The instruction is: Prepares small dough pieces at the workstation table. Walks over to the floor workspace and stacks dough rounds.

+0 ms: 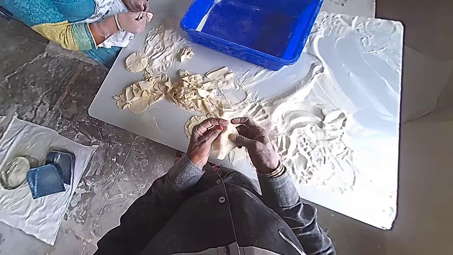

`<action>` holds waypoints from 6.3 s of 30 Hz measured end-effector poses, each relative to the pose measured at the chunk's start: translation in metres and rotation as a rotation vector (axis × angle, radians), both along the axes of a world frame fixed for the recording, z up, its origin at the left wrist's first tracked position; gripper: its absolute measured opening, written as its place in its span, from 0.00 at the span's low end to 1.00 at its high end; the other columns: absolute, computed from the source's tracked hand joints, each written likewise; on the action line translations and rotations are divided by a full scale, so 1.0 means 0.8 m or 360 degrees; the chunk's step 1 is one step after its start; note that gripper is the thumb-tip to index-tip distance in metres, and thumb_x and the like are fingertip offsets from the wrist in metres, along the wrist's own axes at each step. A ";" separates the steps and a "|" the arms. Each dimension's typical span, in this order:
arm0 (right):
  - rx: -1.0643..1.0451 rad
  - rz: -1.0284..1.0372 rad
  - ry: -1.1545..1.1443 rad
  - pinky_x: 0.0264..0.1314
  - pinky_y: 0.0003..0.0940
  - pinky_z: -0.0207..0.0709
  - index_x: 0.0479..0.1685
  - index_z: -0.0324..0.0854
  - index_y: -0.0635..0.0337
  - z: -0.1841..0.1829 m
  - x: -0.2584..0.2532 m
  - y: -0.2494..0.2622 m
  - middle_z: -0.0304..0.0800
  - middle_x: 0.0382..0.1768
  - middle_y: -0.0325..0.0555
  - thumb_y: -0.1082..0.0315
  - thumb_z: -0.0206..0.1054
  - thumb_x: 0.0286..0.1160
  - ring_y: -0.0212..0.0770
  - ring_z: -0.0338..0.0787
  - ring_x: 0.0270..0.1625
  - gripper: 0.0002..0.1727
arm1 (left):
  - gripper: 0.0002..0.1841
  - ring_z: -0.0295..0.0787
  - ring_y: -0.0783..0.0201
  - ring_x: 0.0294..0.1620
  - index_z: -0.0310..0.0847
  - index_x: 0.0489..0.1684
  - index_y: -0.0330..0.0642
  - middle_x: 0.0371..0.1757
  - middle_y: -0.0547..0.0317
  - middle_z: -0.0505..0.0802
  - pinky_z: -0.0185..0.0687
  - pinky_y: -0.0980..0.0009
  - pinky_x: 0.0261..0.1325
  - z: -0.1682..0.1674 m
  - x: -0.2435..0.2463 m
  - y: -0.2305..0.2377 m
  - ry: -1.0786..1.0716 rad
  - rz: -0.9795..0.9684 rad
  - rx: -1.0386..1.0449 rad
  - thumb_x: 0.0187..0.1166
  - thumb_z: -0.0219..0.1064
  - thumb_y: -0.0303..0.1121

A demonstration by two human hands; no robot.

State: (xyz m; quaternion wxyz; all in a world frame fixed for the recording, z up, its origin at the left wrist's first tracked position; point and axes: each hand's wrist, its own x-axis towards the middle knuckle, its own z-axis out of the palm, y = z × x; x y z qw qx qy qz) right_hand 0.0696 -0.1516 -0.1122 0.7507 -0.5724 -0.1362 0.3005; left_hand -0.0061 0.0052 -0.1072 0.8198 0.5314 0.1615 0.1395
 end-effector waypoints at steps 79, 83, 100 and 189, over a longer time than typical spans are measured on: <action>-0.0570 -0.0132 -0.0903 0.35 0.26 0.84 0.55 0.85 0.64 0.001 0.022 0.061 0.90 0.43 0.43 0.52 0.74 0.70 0.30 0.89 0.35 0.25 | 0.14 0.95 0.61 0.38 0.83 0.47 0.29 0.37 0.52 0.94 0.94 0.63 0.48 0.029 0.011 0.018 0.0301 0.0267 -0.0263 0.90 0.49 0.24; -0.0158 -0.0217 -0.0419 0.31 0.23 0.81 0.36 0.84 0.61 0.002 0.024 0.063 0.89 0.27 0.35 0.73 0.66 0.76 0.26 0.86 0.27 0.03 | 0.14 0.95 0.61 0.39 0.81 0.51 0.30 0.42 0.52 0.94 0.94 0.63 0.44 0.027 0.006 0.023 0.0346 0.0336 -0.0140 0.91 0.48 0.26; 0.0088 0.0117 -0.0433 0.32 0.20 0.82 0.40 0.83 0.61 0.005 0.018 0.059 0.90 0.29 0.32 0.73 0.59 0.83 0.23 0.87 0.28 0.07 | 0.12 0.93 0.60 0.47 0.74 0.64 0.35 0.49 0.49 0.92 0.91 0.63 0.53 0.010 0.013 0.027 0.0433 0.0343 -0.0454 0.91 0.51 0.28; 0.0055 -0.0179 -0.0247 0.46 0.26 0.86 0.40 0.88 0.63 -0.010 -0.013 0.059 0.93 0.33 0.35 0.77 0.56 0.77 0.25 0.91 0.37 0.12 | 0.05 0.88 0.75 0.29 0.86 0.36 0.38 0.29 0.63 0.92 0.85 0.78 0.33 0.013 0.000 0.031 0.0265 0.0083 0.0282 0.79 0.66 0.28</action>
